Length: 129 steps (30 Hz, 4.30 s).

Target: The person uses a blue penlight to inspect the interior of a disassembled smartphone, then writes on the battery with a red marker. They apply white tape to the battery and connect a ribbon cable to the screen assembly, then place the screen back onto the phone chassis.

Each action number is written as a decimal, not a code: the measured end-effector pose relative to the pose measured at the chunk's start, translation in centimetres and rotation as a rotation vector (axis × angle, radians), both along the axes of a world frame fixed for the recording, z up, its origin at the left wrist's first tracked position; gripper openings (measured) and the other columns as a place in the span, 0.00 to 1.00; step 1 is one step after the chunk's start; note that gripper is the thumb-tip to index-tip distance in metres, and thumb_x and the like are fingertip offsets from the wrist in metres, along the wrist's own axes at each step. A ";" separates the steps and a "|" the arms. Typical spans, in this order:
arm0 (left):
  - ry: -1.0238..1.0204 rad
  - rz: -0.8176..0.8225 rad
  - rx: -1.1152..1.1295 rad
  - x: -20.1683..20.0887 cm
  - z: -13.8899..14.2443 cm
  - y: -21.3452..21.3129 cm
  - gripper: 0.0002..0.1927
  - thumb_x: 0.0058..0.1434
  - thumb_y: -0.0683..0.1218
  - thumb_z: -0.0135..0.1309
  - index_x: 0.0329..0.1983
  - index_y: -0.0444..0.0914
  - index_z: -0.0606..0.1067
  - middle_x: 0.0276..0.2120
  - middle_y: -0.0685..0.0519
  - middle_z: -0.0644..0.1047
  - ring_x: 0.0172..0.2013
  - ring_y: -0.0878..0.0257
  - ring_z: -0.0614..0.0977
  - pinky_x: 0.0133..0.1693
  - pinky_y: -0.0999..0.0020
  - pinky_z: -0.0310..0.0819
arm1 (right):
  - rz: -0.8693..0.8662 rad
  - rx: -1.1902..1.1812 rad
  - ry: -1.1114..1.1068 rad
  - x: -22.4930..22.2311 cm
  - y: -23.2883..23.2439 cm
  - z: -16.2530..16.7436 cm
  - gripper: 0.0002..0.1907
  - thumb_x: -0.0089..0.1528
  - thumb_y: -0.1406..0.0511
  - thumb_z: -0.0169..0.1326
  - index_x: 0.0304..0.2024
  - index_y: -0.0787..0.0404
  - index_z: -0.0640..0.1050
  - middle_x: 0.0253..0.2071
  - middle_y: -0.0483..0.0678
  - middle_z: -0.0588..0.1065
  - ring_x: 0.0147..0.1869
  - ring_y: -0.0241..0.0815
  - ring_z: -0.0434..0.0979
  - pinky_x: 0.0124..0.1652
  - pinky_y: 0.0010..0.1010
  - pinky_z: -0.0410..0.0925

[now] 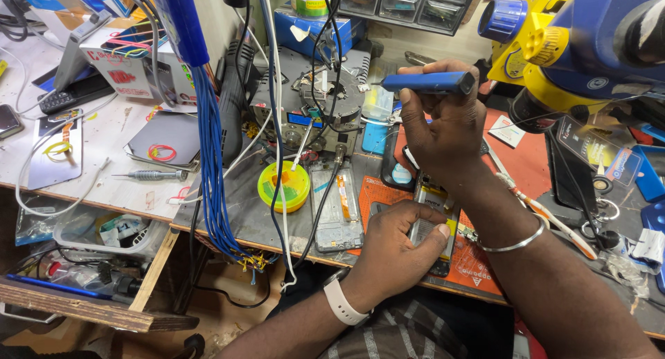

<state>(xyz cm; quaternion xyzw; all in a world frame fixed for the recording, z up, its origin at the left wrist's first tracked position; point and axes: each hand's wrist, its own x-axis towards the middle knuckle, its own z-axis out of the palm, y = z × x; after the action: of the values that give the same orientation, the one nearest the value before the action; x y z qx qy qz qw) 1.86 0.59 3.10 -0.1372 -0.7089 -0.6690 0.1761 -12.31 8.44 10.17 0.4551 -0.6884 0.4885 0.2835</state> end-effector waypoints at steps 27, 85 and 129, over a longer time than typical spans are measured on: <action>-0.035 -0.021 0.028 0.2 0.4 -0.2 0.12 0.62 0.46 0.57 0.41 0.32 0.79 0.39 0.45 0.83 0.40 0.59 0.86 0.46 0.66 0.80 | -0.047 -0.008 0.005 -0.1 0.3 0.0 0.17 0.74 0.75 0.54 0.58 0.66 0.61 0.56 0.59 0.78 0.56 0.38 0.82 0.53 0.27 0.78; -0.128 0.001 0.122 0.1 0.0 -0.3 0.12 0.62 0.44 0.58 0.47 0.35 0.77 0.34 0.51 0.80 0.32 0.69 0.78 0.35 0.70 0.74 | -0.048 -0.144 -0.171 9.3 8.3 2.0 0.16 0.76 0.77 0.46 0.61 0.64 0.57 0.53 0.61 0.76 0.57 0.44 0.81 0.60 0.31 0.76; -0.058 -0.201 0.103 -0.7 -1.9 -0.8 0.06 0.69 0.43 0.56 0.45 0.36 0.77 0.41 0.55 0.80 0.43 0.70 0.80 0.47 0.72 0.77 | 0.129 -0.410 -0.465 13.2 13.4 -8.5 0.20 0.71 0.76 0.48 0.62 0.63 0.59 0.56 0.67 0.75 0.57 0.52 0.81 0.56 0.43 0.78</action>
<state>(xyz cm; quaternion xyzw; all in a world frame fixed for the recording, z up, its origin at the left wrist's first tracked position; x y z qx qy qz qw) 1.21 -0.19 1.20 -0.1788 -0.6613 -0.7224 0.0944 0.88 21.81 1.71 0.3072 -0.5915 0.7252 0.1728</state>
